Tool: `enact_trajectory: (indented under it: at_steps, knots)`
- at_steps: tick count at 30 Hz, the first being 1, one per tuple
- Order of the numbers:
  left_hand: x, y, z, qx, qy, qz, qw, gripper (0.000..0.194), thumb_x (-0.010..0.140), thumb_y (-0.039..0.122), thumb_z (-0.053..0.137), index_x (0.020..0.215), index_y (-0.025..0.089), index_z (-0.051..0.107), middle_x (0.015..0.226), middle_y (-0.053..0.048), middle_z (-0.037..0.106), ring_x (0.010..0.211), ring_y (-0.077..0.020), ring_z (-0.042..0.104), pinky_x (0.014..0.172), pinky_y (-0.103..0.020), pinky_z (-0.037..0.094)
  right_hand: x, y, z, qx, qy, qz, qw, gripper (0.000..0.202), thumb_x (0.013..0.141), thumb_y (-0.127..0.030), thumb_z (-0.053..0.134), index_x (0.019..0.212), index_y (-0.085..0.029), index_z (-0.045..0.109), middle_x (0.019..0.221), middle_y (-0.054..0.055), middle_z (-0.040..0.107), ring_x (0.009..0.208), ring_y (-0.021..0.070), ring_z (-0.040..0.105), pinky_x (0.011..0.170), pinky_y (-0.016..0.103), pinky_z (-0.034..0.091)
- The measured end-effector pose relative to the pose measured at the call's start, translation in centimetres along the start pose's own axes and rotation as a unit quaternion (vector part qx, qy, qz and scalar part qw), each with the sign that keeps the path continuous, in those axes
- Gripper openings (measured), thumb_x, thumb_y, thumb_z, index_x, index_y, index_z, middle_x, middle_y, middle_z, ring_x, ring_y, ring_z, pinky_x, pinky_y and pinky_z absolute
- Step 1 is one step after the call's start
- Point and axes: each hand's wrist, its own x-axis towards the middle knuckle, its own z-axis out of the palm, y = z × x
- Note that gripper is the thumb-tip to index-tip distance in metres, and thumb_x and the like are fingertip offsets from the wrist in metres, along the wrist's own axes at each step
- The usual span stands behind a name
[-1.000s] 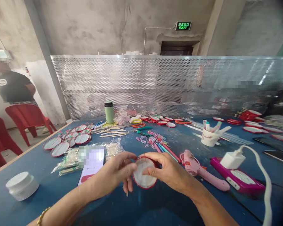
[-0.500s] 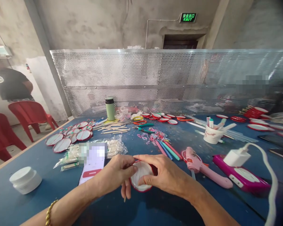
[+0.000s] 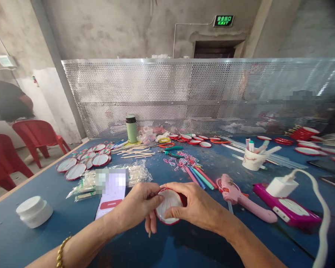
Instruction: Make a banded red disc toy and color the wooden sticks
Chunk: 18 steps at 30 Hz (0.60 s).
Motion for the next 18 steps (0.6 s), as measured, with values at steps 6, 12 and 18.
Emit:
enact_trajectory:
  at_steps: [6,12,18]
  knots:
    - [0.07,-0.16,0.44,0.008,0.052,0.026,0.998,0.032,0.092,0.048,0.056,0.080,0.019,0.052,0.044,0.004,0.057,0.037,-0.0135,0.061,0.036,-0.018,0.046,0.11,-0.10,0.31,-0.019,0.029,0.054,0.998,0.031,0.075,-0.043,0.084,0.088,-0.019,0.071,0.075,-0.003,0.068,0.067,0.0133,0.056,0.060,0.024,0.037]
    - [-0.29,-0.19,0.49,-0.033,0.090,0.079,0.992,0.037,0.092,0.037,0.061,0.124,0.023,0.047,0.058,0.013,0.050,0.039,-0.0138,0.065,0.035,-0.017,0.048,0.19,-0.08,0.57,0.028,0.029,0.051,0.998,0.031,0.079,-0.046,0.080,0.094,-0.020,0.073,0.077,-0.003,0.069,0.067,0.0127,0.056,0.059,0.023,0.037]
    - [-0.13,-0.13,0.29,-0.027,0.088,0.079,0.993,0.034,0.091,0.033,0.059,0.123,0.020,0.057,0.059,0.010,0.052,0.039,-0.0114,0.063,0.034,-0.015,0.047,0.39,0.06,0.72,0.037,0.041,0.065,0.996,0.033,0.080,-0.049,0.078,0.087,-0.018,0.070,0.072,-0.003,0.063,0.065,0.0124,0.051,0.058,0.024,0.036]
